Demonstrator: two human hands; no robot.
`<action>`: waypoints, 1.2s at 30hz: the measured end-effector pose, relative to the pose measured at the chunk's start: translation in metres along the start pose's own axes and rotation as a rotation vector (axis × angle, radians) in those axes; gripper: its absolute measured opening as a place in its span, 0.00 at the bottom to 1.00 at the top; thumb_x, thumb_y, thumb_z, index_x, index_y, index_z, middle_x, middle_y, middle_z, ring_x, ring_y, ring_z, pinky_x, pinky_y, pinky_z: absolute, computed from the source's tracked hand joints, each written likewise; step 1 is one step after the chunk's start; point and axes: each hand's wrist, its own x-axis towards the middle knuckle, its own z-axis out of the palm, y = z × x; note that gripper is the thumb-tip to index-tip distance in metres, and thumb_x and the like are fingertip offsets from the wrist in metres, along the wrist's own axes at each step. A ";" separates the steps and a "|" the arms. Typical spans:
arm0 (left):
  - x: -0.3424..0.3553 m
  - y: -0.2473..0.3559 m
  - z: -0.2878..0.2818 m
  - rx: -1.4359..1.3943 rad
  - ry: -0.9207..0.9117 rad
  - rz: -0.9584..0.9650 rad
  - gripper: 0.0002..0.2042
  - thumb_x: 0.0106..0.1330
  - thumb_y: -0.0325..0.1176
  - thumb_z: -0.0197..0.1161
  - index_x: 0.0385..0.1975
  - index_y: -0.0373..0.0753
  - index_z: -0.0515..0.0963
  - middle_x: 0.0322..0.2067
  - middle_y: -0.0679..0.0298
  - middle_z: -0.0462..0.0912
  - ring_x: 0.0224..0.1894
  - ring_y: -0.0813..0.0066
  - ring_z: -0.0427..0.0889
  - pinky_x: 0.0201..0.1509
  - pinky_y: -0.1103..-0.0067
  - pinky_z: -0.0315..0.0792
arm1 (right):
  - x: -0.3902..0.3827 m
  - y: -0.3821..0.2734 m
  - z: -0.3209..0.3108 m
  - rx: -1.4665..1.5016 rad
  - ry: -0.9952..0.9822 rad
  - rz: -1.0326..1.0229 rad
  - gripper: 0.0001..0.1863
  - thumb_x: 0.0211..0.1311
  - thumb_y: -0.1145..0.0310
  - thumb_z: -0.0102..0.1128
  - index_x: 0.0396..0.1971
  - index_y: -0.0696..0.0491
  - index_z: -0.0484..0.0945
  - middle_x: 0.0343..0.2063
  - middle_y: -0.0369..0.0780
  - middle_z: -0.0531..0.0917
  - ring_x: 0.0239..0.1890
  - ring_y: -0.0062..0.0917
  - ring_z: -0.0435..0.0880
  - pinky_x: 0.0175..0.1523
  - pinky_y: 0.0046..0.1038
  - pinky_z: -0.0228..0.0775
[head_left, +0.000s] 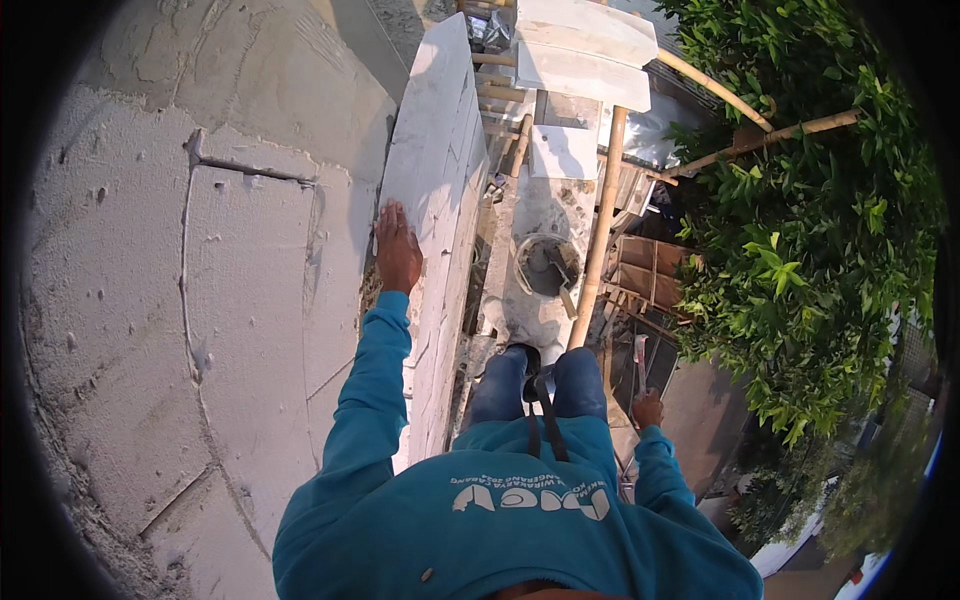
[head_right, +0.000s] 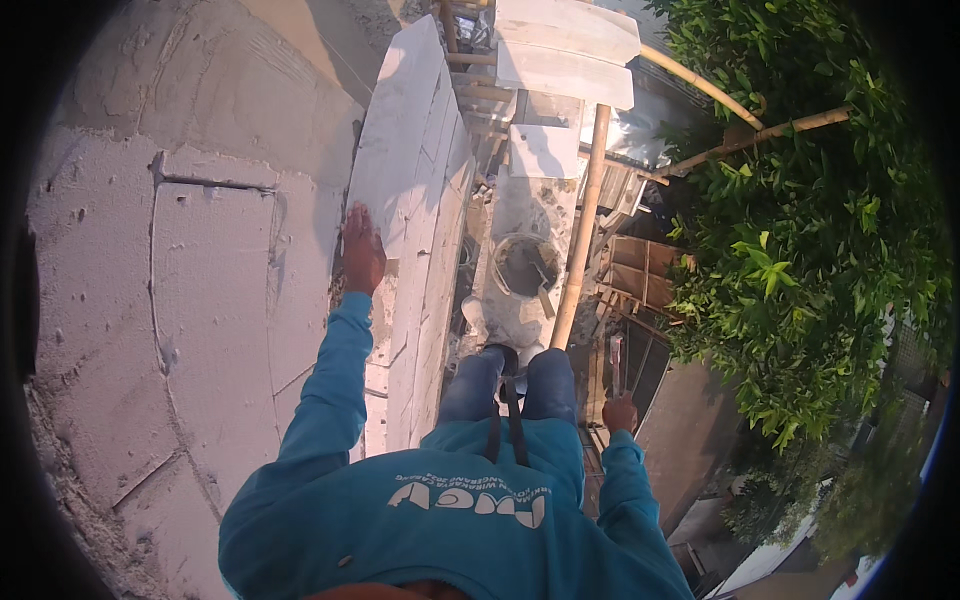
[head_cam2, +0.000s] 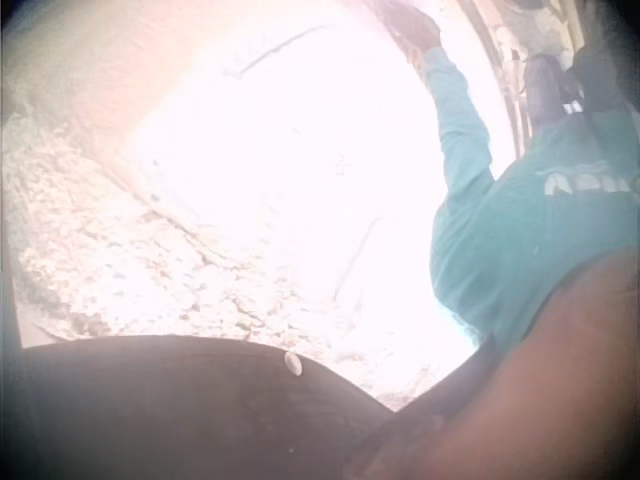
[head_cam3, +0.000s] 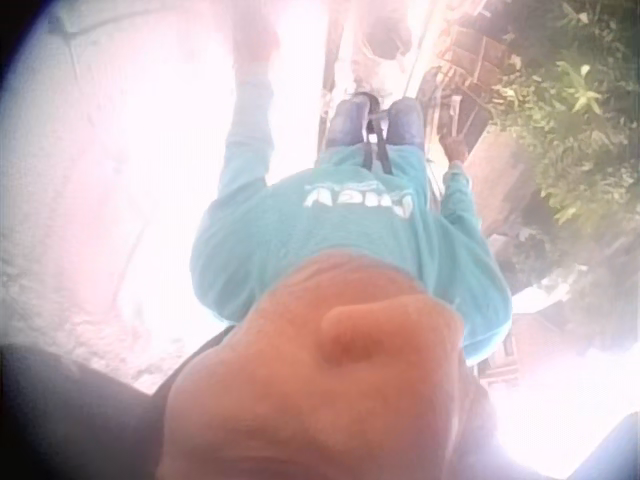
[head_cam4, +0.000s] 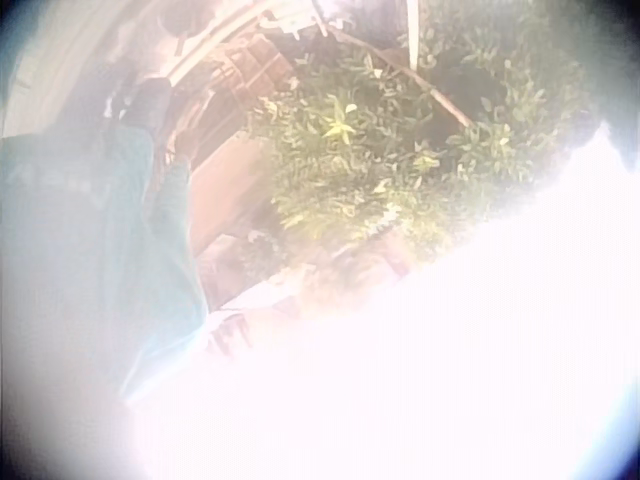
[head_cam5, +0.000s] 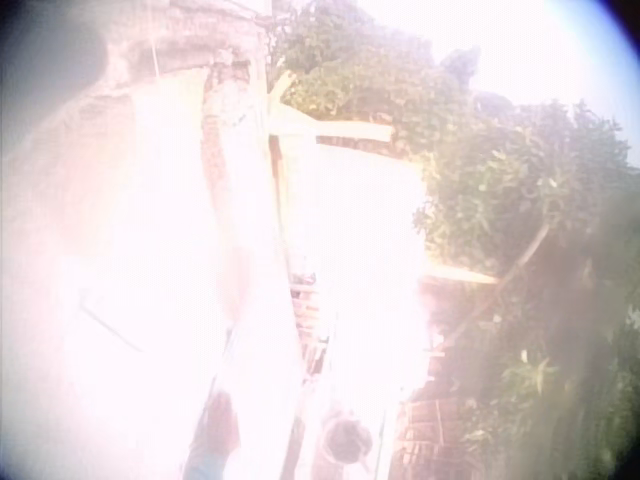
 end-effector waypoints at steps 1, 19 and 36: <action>-0.001 0.002 -0.001 -0.023 0.006 -0.001 0.24 0.73 0.32 0.45 0.68 0.32 0.59 0.71 0.53 0.53 0.73 0.53 0.51 0.75 0.62 0.47 | 0.017 -0.010 0.009 -0.053 -0.025 -0.092 0.23 0.57 0.59 0.56 0.51 0.52 0.72 0.39 0.55 0.83 0.47 0.54 0.81 0.49 0.51 0.74; -0.003 0.001 -0.001 0.200 -0.060 -0.082 0.23 0.74 0.36 0.47 0.66 0.35 0.63 0.66 0.53 0.66 0.67 0.52 0.65 0.70 0.62 0.62 | 0.314 -0.255 0.092 0.065 0.162 -0.500 0.26 0.57 0.60 0.62 0.57 0.48 0.72 0.44 0.50 0.82 0.49 0.47 0.80 0.53 0.47 0.72; -0.010 0.006 0.000 0.334 0.085 -0.316 0.37 0.65 0.66 0.46 0.66 0.42 0.66 0.60 0.49 0.73 0.62 0.56 0.72 0.67 0.53 0.63 | 0.568 -0.335 0.201 -0.115 0.384 -0.839 0.24 0.61 0.70 0.53 0.58 0.42 0.70 0.47 0.46 0.80 0.51 0.44 0.79 0.54 0.44 0.72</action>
